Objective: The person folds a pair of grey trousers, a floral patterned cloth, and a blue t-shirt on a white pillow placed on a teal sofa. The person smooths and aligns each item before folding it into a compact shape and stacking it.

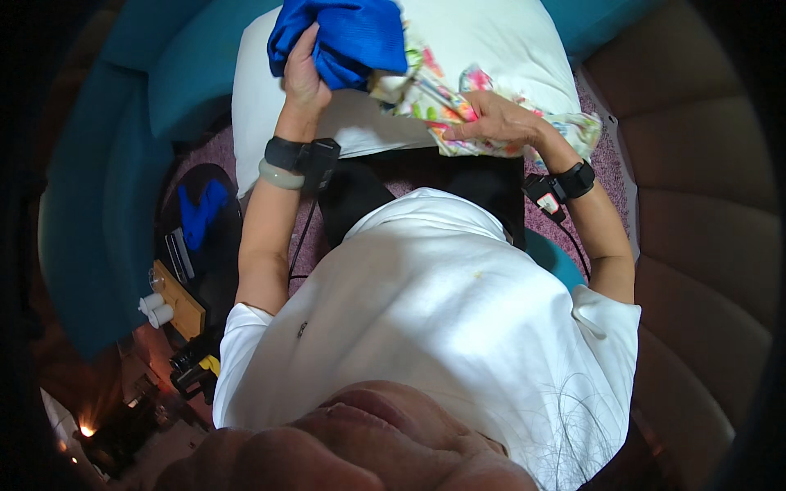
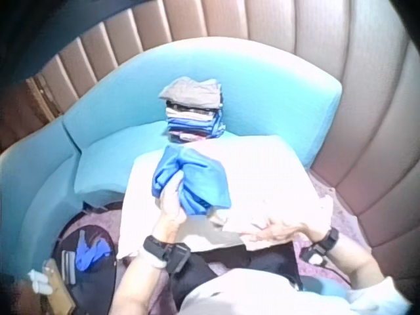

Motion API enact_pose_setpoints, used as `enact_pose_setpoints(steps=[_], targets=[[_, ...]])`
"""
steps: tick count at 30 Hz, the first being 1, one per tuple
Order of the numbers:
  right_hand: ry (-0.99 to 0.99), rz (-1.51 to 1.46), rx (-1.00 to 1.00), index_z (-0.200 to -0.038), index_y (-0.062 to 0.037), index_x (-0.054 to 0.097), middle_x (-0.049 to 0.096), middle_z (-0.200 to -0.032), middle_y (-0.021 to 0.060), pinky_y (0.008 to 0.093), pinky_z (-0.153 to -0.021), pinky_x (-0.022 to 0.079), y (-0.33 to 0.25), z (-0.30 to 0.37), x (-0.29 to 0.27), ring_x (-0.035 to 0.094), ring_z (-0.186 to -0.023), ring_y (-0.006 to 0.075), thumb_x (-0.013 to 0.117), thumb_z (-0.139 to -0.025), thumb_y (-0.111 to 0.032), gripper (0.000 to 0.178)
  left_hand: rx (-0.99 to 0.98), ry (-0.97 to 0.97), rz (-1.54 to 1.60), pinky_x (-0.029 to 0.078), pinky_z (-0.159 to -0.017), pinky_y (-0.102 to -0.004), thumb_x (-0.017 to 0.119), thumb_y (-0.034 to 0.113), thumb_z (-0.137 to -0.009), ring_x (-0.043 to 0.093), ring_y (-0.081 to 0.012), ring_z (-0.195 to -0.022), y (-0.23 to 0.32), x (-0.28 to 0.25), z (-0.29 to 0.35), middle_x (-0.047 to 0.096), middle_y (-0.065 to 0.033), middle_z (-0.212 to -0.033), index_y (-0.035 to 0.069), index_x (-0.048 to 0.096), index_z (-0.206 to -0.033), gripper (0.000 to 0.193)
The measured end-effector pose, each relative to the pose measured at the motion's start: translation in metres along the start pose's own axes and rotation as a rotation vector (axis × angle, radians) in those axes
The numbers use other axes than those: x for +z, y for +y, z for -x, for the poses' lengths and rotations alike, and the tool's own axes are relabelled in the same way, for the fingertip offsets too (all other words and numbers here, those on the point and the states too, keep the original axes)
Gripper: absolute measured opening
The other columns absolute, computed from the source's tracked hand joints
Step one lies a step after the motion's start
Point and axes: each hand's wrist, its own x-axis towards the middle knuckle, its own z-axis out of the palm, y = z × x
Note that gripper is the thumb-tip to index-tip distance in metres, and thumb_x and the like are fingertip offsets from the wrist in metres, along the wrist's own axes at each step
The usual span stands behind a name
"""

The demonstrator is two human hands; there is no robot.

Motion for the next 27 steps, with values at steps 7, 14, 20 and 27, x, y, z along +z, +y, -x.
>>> enact_pose_setpoints(steps=[7,14,20,27], targets=[[-0.010,-0.270,0.018,-0.119,0.0033,0.064,0.072,-0.102,0.0071,0.0262,-0.080,0.053,-0.030,0.000,-0.002,0.066,-0.087,0.0109,0.078,-0.084,-0.030,0.050,0.001,0.174,-0.278,0.056,-0.089,-0.0341,0.072,0.025,-0.093,0.066,-0.0217,-0.105,0.008,-0.165,0.051,0.067,-0.0111,-0.119,0.000,0.059,-0.126,0.043],[0.387,-0.691,-0.417,-0.131,0.0078,0.052,0.069,-0.113,0.0155,0.0333,-0.093,0.053,-0.010,-0.007,-0.044,0.069,-0.099,0.0214,0.069,-0.084,-0.013,0.054,0.179,0.367,-0.097,0.045,-0.107,-0.0417,0.057,0.017,-0.100,0.060,-0.0245,-0.118,0.011,-0.231,0.104,0.060,-0.0110,-0.134,0.003,0.054,-0.134,0.037],[0.265,-0.732,-0.703,-0.136,0.0060,0.049,0.061,-0.132,0.0166,0.0365,-0.104,0.047,-0.046,-0.064,-0.033,0.061,-0.119,0.0232,0.057,-0.099,-0.013,0.042,0.292,0.739,0.152,0.036,-0.114,-0.0543,0.042,0.049,-0.103,0.049,-0.0348,-0.130,0.076,-0.233,0.157,0.048,-0.0155,-0.146,0.009,0.045,-0.144,0.058],[0.306,-0.759,-0.439,-0.142,-0.0016,0.045,0.059,-0.135,0.0102,0.0362,-0.105,0.045,-0.033,-0.113,-0.031,0.059,-0.122,0.0195,0.051,-0.105,-0.027,0.045,0.599,0.861,-0.078,0.041,-0.109,-0.0509,0.054,0.043,-0.099,0.049,-0.0366,-0.128,0.191,-0.304,0.247,0.047,-0.0190,-0.146,0.004,0.038,-0.148,0.065]])
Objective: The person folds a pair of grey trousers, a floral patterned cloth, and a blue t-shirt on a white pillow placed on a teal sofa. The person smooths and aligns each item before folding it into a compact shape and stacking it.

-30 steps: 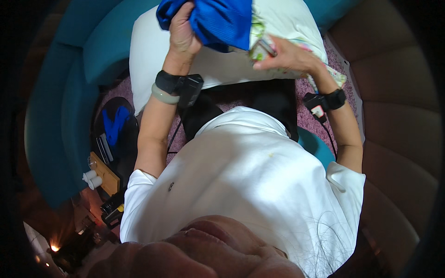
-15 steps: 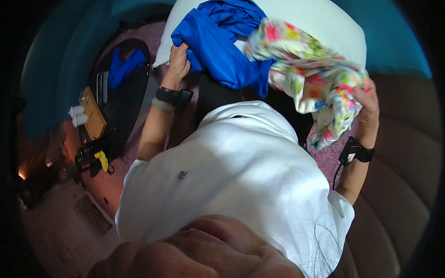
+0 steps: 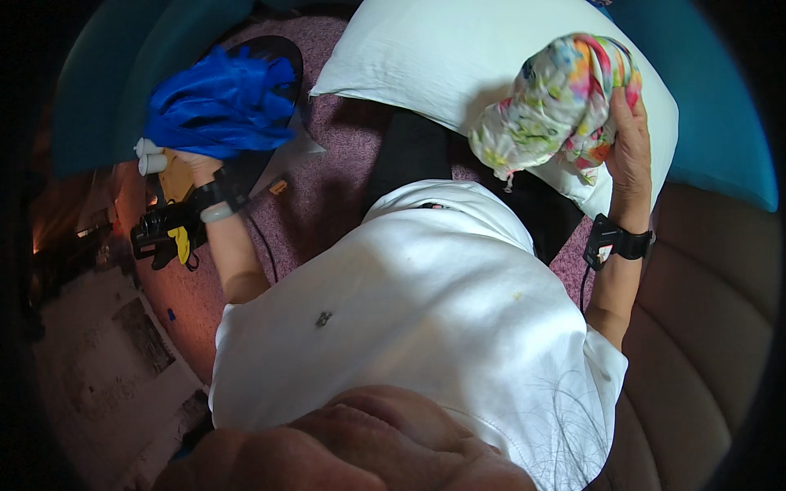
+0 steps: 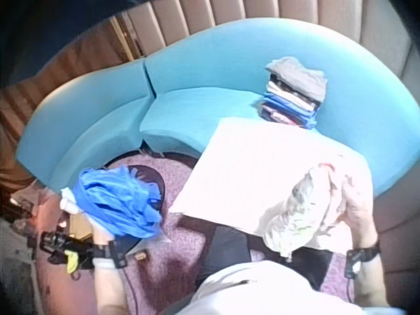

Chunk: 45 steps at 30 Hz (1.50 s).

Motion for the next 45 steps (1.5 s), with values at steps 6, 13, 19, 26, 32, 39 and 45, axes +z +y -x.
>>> enact_pose_setpoints(steps=[6,13,19,26,32,39,45], targets=[[-0.112,0.185,-0.107,-0.139,-0.0022,0.045,0.063,-0.127,0.0079,0.0337,-0.097,0.050,-0.017,-0.007,0.036,0.064,-0.111,0.0177,0.069,-0.093,-0.022,0.056,0.018,0.221,-0.591,0.044,-0.105,-0.0476,0.061,0.036,-0.096,0.053,-0.0365,-0.123,0.020,-0.090,-0.070,0.050,-0.0209,-0.142,0.000,0.041,-0.144,0.063],[-0.227,0.166,-0.027,-0.140,-0.0030,0.046,0.063,-0.128,0.0069,0.0334,-0.098,0.052,-0.034,-0.019,0.066,0.063,-0.114,0.0158,0.066,-0.095,-0.017,0.051,0.219,-0.036,-0.860,0.052,-0.074,-0.0281,0.075,0.018,-0.088,0.063,-0.0175,-0.087,-0.053,0.018,-0.002,0.066,-0.0100,-0.106,0.002,0.061,-0.121,0.039],[-0.172,0.176,-0.105,-0.144,-0.0021,0.043,0.057,-0.134,0.0075,0.0313,-0.102,0.045,-0.051,-0.029,0.125,0.056,-0.118,0.0146,0.064,-0.097,-0.017,0.053,0.288,-0.995,-0.980,0.052,-0.096,-0.0421,0.090,0.019,-0.068,0.058,-0.0328,-0.119,-0.107,0.177,0.099,0.042,-0.0223,-0.143,0.008,0.027,-0.153,0.107],[-0.297,0.426,-0.134,-0.134,-0.0033,0.055,0.060,-0.122,-0.0002,0.0239,-0.095,0.045,-0.118,-0.047,0.127,0.054,-0.109,0.0083,0.062,-0.099,-0.016,0.038,-0.055,-0.882,-0.648,0.052,-0.081,-0.0274,0.061,0.015,-0.096,0.066,-0.0166,-0.092,-0.134,0.214,0.072,0.066,-0.0048,-0.104,0.002,0.068,-0.109,0.020],[-0.288,0.988,0.210,-0.109,-0.0027,0.067,0.064,-0.090,-0.0018,0.0224,-0.067,0.050,-0.146,-0.082,0.067,0.058,-0.079,0.0066,0.062,-0.099,-0.018,0.019,-0.030,-0.680,-0.209,0.060,-0.072,-0.0354,0.051,0.017,-0.103,0.067,-0.0156,-0.088,-0.078,0.234,0.013,0.066,-0.0054,-0.103,0.004,0.057,-0.110,0.016],[-0.272,0.322,0.218,-0.119,0.0012,0.067,0.072,-0.106,0.0055,0.0278,-0.081,0.056,-0.143,-0.089,0.046,0.068,-0.088,0.0119,0.065,-0.098,-0.025,0.034,0.128,-0.586,-0.157,0.062,-0.070,-0.0382,0.046,0.019,-0.106,0.069,-0.0214,-0.086,-0.044,0.268,-0.031,0.066,-0.0111,-0.102,0.002,0.055,-0.108,0.019],[-0.440,0.207,0.188,-0.125,0.0061,0.061,0.071,-0.111,0.0110,0.0312,-0.090,0.056,-0.150,-0.063,0.033,0.068,-0.100,0.0178,0.074,-0.086,-0.007,0.043,0.123,-0.489,-0.174,0.062,-0.073,-0.0463,0.043,0.017,-0.107,0.069,-0.0284,-0.092,-0.040,0.271,-0.064,0.065,-0.0162,-0.108,-0.002,0.055,-0.112,0.024]])
